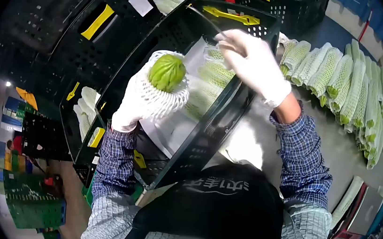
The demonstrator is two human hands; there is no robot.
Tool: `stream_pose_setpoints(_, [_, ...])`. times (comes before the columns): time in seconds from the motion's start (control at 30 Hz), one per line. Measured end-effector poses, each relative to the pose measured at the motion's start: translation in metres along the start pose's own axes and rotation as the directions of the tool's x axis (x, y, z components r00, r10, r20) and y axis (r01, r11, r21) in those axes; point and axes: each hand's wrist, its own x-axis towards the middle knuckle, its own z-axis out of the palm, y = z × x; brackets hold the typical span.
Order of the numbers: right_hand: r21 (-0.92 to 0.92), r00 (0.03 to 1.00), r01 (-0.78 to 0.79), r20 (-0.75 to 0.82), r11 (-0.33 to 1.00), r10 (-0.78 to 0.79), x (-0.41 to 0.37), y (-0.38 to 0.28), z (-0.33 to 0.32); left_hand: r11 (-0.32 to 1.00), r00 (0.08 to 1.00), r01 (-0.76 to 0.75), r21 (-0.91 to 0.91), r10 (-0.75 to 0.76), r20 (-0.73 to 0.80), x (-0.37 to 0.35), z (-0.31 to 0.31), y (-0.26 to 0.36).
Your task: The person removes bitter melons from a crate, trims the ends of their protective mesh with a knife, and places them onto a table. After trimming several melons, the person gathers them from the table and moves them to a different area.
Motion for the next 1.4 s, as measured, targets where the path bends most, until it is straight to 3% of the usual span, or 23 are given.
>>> stream_pose_setpoints(0.03, [-0.01,0.996,0.049,0.073,0.999,-0.048,0.003,-0.001,0.005,0.997,0.999,-0.049,0.063,0.049,0.002,0.006,-0.001,0.006])
stream_pose_setpoints(0.1, [0.253,0.965,-0.197,0.222,0.947,0.141,-0.002,-0.019,0.011,0.973,0.966,-0.229,0.004,0.228,-0.122,0.001,0.002,-0.007])
stream_pose_setpoints(0.23, [0.508,0.889,-0.387,0.428,0.769,0.164,-0.013,-0.024,0.031,0.882,0.905,-0.341,0.325,0.402,-0.142,-0.007,-0.007,-0.023])
stream_pose_setpoints(0.37, [0.64,0.967,-0.217,0.242,0.738,0.075,-0.022,-0.034,0.015,0.801,0.932,-0.207,0.562,0.337,-0.136,-0.015,-0.017,-0.027])
stream_pose_setpoints(0.43, [0.774,0.964,-0.029,0.188,0.633,-0.186,-0.023,-0.024,0.0,0.761,0.894,-0.224,0.609,0.409,-0.182,-0.007,-0.013,-0.02])
stream_pose_setpoints(0.5, [0.743,0.977,0.07,0.085,0.666,-0.197,-0.019,-0.021,-0.004,0.677,0.872,-0.263,0.688,0.472,-0.131,-0.006,-0.016,-0.016])
stream_pose_setpoints(0.53, [0.6,0.996,0.045,0.038,0.799,-0.084,-0.017,-0.029,-0.004,0.629,0.892,-0.23,0.742,0.441,-0.097,-0.009,-0.014,-0.008])
stream_pose_setpoints(0.57, [0.516,0.997,-0.053,0.079,0.855,0.014,-0.012,-0.03,-0.004,0.462,0.844,-0.27,0.845,0.536,-0.024,-0.014,-0.014,-0.022])
stream_pose_setpoints(0.63, [0.546,0.957,-0.272,0.243,0.792,0.161,-0.006,-0.036,0.004,0.357,0.766,-0.322,0.876,0.643,0.019,-0.012,-0.008,-0.002])
stream_pose_setpoints(0.67, [0.419,0.917,-0.36,0.325,0.834,0.233,-0.009,-0.039,0.011,0.342,0.753,-0.306,0.888,0.658,0.007,-0.012,-0.005,-0.002])
stream_pose_setpoints(0.77, [0.458,0.853,-0.316,0.52,0.831,0.037,-0.014,-0.03,0.043,0.452,0.786,-0.258,0.854,0.612,-0.086,-0.017,-0.002,0.0])
stream_pose_setpoints(0.83, [0.56,0.856,-0.374,0.515,0.74,0.043,-0.02,-0.039,0.056,0.321,0.728,-0.088,0.943,0.667,-0.159,-0.014,-0.007,-0.006])
stream_pose_setpoints(0.93, [0.683,0.904,-0.365,0.422,0.633,0.066,-0.021,-0.048,0.062,0.737,0.713,0.07,0.672,0.434,-0.55,-0.007,-0.019,-0.013])
stream_pose_setpoints(0.97, [0.647,0.916,-0.322,0.396,0.691,0.055,-0.018,-0.053,0.063,0.947,0.724,0.085,0.311,0.156,-0.672,-0.012,-0.023,-0.012])
stream_pose_setpoints(1.0, [0.607,0.928,-0.276,0.37,0.745,0.042,-0.015,-0.059,0.063,0.959,0.804,-0.032,-0.281,-0.142,-0.577,-0.012,-0.03,-0.009])
stream_pose_setpoints(1.03, [0.562,0.938,-0.229,0.346,0.794,0.025,-0.013,-0.064,0.063,0.625,0.894,-0.058,-0.778,-0.315,-0.32,-0.012,-0.037,-0.006])
stream_pose_setpoints(1.07, [0.483,0.962,-0.028,0.25,0.875,-0.107,-0.009,-0.057,0.075,0.568,0.901,-0.034,-0.823,-0.339,-0.271,-0.01,-0.028,-0.002])
stream_pose_setpoints(1.1, [0.369,0.96,0.169,0.147,0.914,-0.237,-0.007,-0.051,0.086,0.577,0.971,0.031,-0.816,-0.21,-0.112,-0.012,-0.024,0.002])
stream_pose_setpoints(1.13, [0.229,0.947,0.207,0.198,0.951,-0.253,-0.004,-0.054,0.087,0.54,0.991,0.008,-0.842,-0.119,-0.067,-0.01,-0.018,-0.001])
stream_pose_setpoints(1.17, [0.089,0.933,0.246,0.249,0.965,-0.261,-0.002,-0.055,0.089,0.405,0.971,0.014,-0.914,-0.224,-0.084,-0.01,-0.015,-0.001])
stream_pose_setpoints(1.3, [-0.069,0.911,0.403,0.123,0.912,-0.393,0.007,-0.041,0.084,0.615,0.962,0.047,-0.787,-0.239,-0.129,-0.012,-0.019,-0.01])
stream_pose_setpoints(1.37, [-0.158,0.833,0.543,-0.022,0.825,-0.552,0.01,-0.038,0.081,0.611,0.971,0.009,-0.791,-0.194,-0.139,-0.012,-0.019,0.002])
stream_pose_setpoints(1.4, [-0.232,0.854,0.512,0.033,0.827,-0.519,0.006,-0.051,0.077,0.663,0.951,0.095,-0.743,-0.282,-0.13,-0.01,-0.015,-0.01])
